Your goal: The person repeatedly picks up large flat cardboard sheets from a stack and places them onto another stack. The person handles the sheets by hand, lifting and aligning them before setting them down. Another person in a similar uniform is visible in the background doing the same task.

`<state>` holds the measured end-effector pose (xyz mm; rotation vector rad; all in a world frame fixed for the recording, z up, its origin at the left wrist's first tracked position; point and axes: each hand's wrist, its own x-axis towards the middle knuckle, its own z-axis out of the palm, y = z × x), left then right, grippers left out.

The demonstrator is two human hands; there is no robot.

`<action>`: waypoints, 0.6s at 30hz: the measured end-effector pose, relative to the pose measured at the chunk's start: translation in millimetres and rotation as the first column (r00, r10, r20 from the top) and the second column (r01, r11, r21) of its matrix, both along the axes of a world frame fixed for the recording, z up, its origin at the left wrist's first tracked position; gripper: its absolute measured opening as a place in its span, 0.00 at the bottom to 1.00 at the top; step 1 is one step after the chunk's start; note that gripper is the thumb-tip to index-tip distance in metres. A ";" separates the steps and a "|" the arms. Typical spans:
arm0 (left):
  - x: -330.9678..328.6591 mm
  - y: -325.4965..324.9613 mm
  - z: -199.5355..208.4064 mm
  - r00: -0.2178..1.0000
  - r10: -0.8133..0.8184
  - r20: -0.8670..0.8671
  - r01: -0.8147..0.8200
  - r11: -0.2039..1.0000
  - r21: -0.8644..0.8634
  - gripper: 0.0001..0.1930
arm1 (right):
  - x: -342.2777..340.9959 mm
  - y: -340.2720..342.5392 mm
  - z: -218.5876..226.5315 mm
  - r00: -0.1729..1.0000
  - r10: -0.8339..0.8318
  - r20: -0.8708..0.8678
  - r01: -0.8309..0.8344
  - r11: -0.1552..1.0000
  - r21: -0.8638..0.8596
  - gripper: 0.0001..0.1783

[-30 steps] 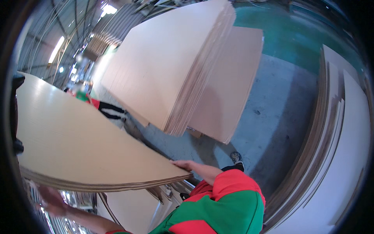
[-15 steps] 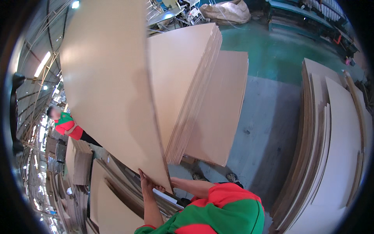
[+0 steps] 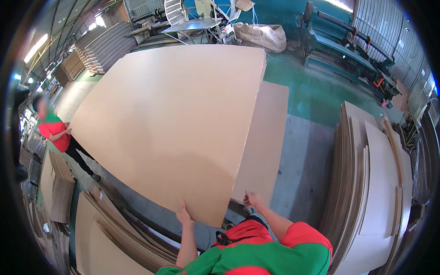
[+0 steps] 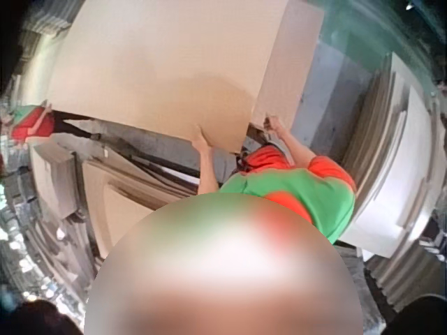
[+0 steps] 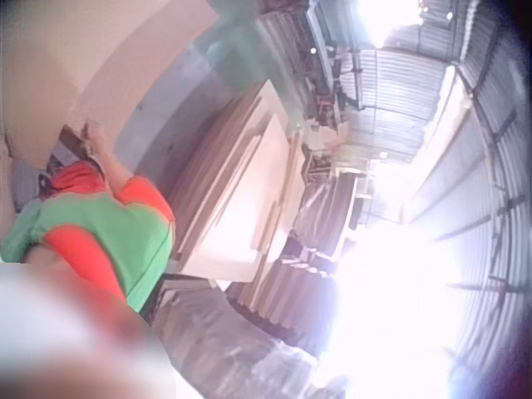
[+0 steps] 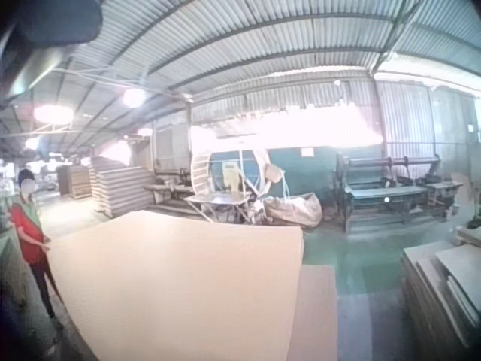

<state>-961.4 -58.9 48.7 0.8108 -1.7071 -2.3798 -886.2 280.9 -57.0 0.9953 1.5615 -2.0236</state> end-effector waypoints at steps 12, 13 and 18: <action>-32.1 -38.4 3.0 1.000 -0.017 -0.022 0.022 0.960 0.278 0.22 | -168.8 -121.3 94.9 0.761 -0.365 -0.536 0.549 0.803 0.233 0.29; -37.7 -38.5 0.4 0.999 0.012 -0.042 0.000 0.964 0.267 0.21 | -175.6 -118.7 93.9 0.754 -0.362 -0.548 0.565 0.782 0.261 0.28; -65.1 -4.3 -17.8 0.994 0.100 -0.052 -0.084 0.966 0.244 0.21 | -207.7 -91.7 93.9 0.727 -0.419 -0.544 0.615 0.749 0.246 0.31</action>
